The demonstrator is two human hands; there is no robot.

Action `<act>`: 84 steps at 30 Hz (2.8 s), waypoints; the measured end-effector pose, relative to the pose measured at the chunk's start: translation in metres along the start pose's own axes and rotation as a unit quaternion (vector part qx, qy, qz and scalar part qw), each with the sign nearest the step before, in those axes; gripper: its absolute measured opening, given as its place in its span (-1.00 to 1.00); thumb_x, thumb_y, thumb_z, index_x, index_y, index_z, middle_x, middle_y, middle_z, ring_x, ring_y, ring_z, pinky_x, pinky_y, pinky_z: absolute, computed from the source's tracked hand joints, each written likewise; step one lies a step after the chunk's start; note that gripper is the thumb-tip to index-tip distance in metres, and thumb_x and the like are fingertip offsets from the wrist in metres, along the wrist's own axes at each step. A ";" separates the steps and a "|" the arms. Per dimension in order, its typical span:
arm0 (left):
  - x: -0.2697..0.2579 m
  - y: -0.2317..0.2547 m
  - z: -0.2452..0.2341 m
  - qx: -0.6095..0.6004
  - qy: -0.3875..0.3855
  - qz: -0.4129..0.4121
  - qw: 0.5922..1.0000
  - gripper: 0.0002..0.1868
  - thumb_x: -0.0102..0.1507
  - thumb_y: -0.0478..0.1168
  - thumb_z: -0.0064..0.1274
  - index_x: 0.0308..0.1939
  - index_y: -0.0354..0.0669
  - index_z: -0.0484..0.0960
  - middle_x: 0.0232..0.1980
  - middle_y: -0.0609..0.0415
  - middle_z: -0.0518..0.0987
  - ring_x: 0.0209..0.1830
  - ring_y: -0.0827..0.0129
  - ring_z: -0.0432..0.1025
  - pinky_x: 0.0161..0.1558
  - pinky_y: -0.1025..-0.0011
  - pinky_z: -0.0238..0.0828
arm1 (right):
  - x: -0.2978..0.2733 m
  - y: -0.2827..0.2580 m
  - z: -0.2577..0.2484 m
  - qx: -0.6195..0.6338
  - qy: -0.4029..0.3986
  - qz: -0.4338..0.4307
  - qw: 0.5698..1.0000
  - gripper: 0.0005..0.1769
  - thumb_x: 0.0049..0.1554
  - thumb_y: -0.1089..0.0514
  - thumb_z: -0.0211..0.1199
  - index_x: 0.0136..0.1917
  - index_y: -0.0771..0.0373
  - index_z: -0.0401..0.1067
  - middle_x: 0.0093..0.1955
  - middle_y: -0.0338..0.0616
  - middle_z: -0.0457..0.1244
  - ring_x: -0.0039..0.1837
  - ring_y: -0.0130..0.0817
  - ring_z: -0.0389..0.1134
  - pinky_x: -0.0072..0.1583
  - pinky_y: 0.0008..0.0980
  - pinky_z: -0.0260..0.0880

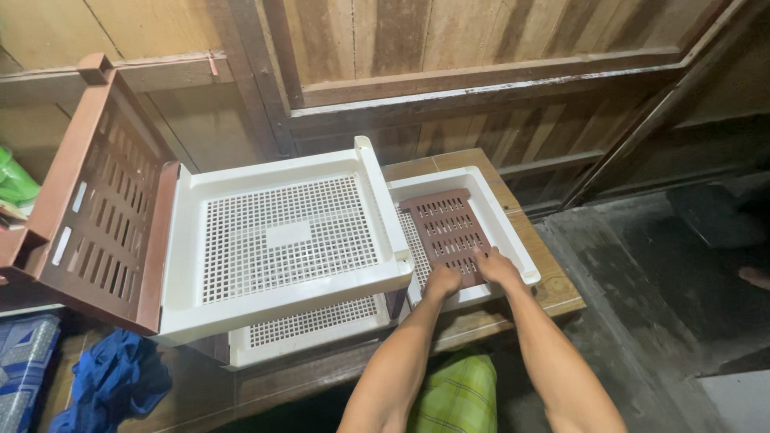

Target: The person assembles a three-tier plastic dish rack by attaching brown side panels to white trays and stacking them. They then disassemble the rack by removing the panels and trays, placing the parts on the table.

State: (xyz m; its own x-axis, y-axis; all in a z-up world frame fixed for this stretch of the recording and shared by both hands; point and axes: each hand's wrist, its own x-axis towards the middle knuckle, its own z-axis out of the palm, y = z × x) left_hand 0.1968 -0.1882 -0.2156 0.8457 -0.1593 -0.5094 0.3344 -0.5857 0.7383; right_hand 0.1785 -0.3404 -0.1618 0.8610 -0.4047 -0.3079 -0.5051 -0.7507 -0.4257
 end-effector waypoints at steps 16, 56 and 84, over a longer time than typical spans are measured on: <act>-0.055 0.057 -0.014 -0.172 0.155 0.254 0.939 -0.31 0.16 -0.08 0.20 0.23 -0.45 0.36 0.05 -0.41 0.57 0.10 -0.24 0.47 0.16 0.05 0.39 | 0.008 0.022 -0.009 0.209 -0.021 -0.020 0.978 0.01 0.20 -0.45 0.04 0.46 0.54 0.20 0.42 0.37 0.21 0.46 0.05 0.26 0.40 -0.09 0.26; -0.278 0.186 -0.313 -0.079 0.017 0.483 0.872 -0.45 0.16 0.12 0.31 0.03 -0.23 0.69 -0.33 0.10 0.68 -0.39 0.51 0.52 -0.34 0.45 0.50 | -0.236 -0.232 -0.117 0.270 0.185 -0.369 0.870 -0.70 0.10 0.27 0.30 0.12 0.32 0.42 -0.31 -0.14 0.32 -0.26 -0.38 0.33 -0.14 -0.34 0.35; -0.268 0.161 -0.303 -0.118 -0.016 0.486 0.866 -0.36 0.21 0.05 0.26 0.25 -0.25 0.55 0.00 0.01 0.71 0.11 0.36 0.58 0.09 0.38 0.58 | -0.243 -0.230 -0.105 0.239 0.158 -0.311 0.906 -0.72 0.09 0.20 0.33 0.06 0.29 0.40 -0.36 -0.12 0.29 -0.30 -0.30 0.37 -0.19 -0.27 0.35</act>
State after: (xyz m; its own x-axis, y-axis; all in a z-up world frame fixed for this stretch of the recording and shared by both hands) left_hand 0.1503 0.0011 0.1741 0.7645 -0.5098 0.3945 -0.4498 0.0164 0.8930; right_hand 0.0921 -0.1240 0.1003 0.9240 -0.1662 0.3445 0.1808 -0.6039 -0.7763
